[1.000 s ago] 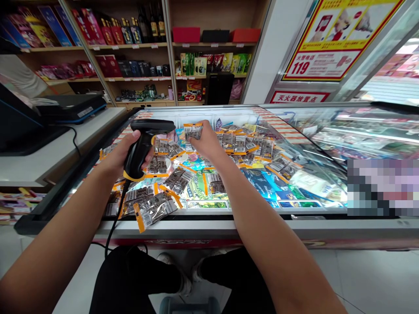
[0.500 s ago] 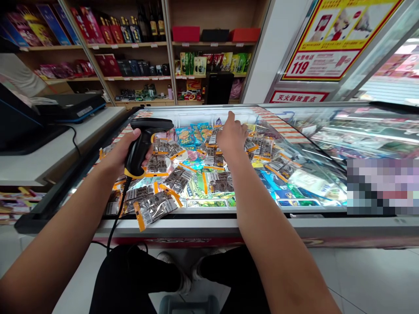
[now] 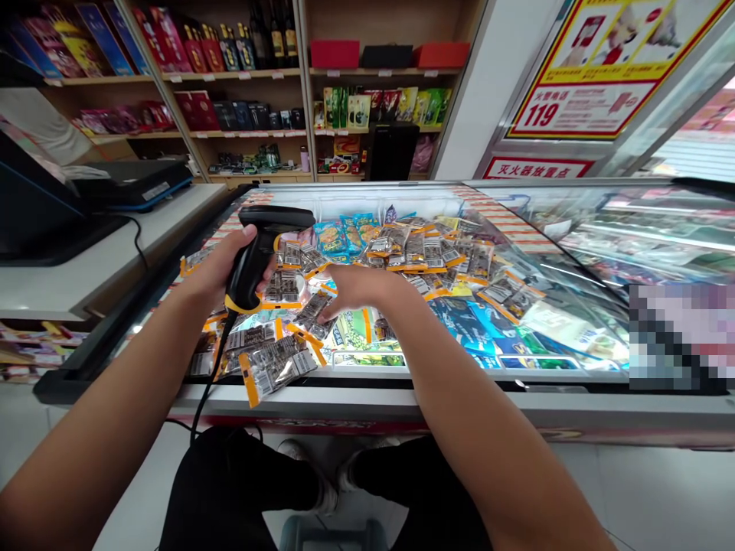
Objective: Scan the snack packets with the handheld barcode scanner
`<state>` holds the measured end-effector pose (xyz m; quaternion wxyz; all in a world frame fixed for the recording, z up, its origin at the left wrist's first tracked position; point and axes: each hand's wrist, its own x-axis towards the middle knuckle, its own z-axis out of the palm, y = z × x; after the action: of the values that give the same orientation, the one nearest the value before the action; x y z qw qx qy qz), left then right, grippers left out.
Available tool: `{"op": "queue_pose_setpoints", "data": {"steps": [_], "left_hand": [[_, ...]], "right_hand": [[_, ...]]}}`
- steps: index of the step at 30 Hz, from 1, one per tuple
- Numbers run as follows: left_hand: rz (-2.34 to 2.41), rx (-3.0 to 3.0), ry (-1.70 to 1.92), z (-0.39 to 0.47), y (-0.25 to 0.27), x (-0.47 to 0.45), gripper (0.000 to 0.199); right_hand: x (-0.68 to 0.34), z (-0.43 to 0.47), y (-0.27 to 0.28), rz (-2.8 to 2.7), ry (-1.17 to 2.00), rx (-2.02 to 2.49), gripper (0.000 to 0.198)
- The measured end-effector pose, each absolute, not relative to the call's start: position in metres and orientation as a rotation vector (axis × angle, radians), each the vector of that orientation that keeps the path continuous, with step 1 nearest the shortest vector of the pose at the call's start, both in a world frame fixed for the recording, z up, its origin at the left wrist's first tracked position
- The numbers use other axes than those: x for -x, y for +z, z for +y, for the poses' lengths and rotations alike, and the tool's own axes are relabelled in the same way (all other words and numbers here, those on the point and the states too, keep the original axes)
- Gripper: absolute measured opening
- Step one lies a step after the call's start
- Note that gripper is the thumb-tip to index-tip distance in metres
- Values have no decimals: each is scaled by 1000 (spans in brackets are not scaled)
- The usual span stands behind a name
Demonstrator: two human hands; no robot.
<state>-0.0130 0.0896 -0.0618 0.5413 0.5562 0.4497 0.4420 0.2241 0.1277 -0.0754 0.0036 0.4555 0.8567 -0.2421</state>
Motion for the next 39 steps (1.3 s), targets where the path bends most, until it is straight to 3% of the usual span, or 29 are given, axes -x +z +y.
{"op": "queue_pose_setpoints", "data": {"steps": [8,13,18,32,39], "left_hand": [[1001,-1396,1030,91,-65,16,45],[931,-1561,874,88,-66,24,44],[880,-1618,737,83,-64,23,40],[1011,-1560,737,82,-65,23,38],[1010,-1579,747,83,-66,25,39]], "right_hand": [[-231,148,-78,3006,-851,-1740,68],[-236,169,-82,3029,-1280,-2220,45],[-236,172,-80,2974,-1554,-2403,30],[-235,173,-78,3038,-1584,-2377,23],[-238,175,-80,2966,-1517,-2426,35]]}}
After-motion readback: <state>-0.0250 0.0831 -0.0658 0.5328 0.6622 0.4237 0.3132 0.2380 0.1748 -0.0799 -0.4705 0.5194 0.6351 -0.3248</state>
